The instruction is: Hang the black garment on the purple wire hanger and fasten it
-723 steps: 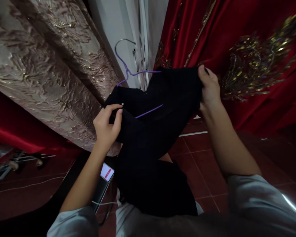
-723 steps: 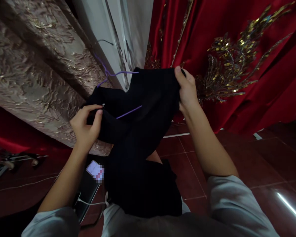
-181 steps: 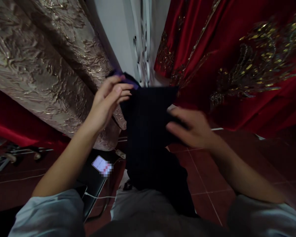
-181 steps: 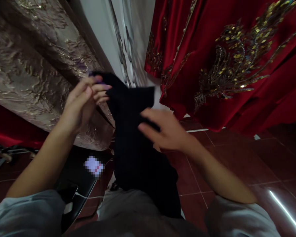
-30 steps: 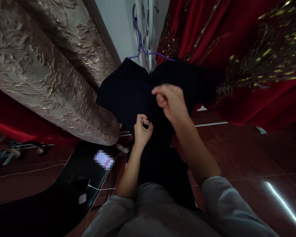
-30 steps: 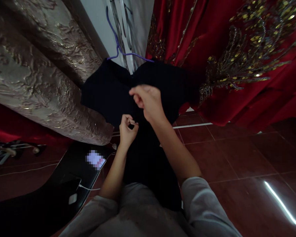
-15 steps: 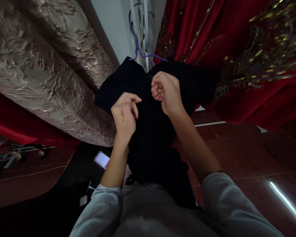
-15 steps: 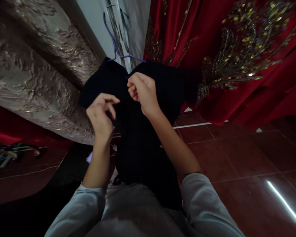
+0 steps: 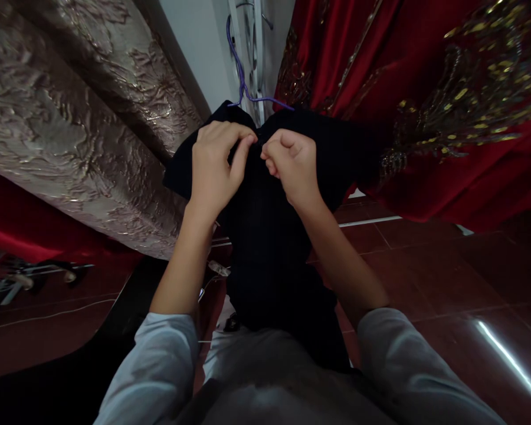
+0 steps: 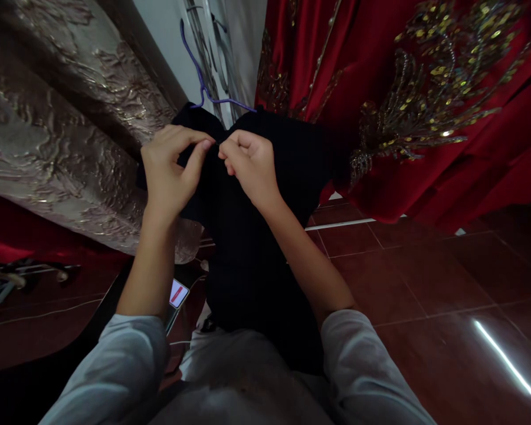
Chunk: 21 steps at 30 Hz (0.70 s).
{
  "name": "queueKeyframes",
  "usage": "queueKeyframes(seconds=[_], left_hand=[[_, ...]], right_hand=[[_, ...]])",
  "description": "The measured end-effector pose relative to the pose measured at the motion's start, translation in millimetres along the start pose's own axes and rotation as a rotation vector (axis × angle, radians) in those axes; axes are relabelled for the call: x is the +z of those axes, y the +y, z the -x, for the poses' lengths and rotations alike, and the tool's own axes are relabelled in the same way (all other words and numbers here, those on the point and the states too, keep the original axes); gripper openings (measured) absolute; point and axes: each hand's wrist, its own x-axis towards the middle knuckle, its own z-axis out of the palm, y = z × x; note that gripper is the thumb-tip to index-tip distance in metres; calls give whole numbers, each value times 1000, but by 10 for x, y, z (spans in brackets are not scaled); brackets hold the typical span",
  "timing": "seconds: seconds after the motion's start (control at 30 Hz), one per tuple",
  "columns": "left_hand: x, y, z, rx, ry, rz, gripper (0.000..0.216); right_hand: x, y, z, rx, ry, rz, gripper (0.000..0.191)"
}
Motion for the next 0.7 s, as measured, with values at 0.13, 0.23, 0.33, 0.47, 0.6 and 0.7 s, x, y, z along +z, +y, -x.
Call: queueKeyframes(seconds=[0.13,0.23,0.33,0.47,0.6,0.7], left_hand=[[-9,22,-45,102,-100,-142,15],[-78,-29,-48,98,-129,-90,27],[-132,-69,-16,100,-158,-124,31],[-58,24,61,46,-140,-199,24],[4,-171,83,-12,63,-185,33],[-166,-749,97,-127,384,-184,44]], right_hand=[[58,145,91,-79,79,121,30],[49,176,123,-100,106,104,28],[23,130,90,-132,93,109,24],[29,180,58,-187,109,224,31],[41,402,142,-190,197,480,29],[65,549,235,-150,139,664,26]])
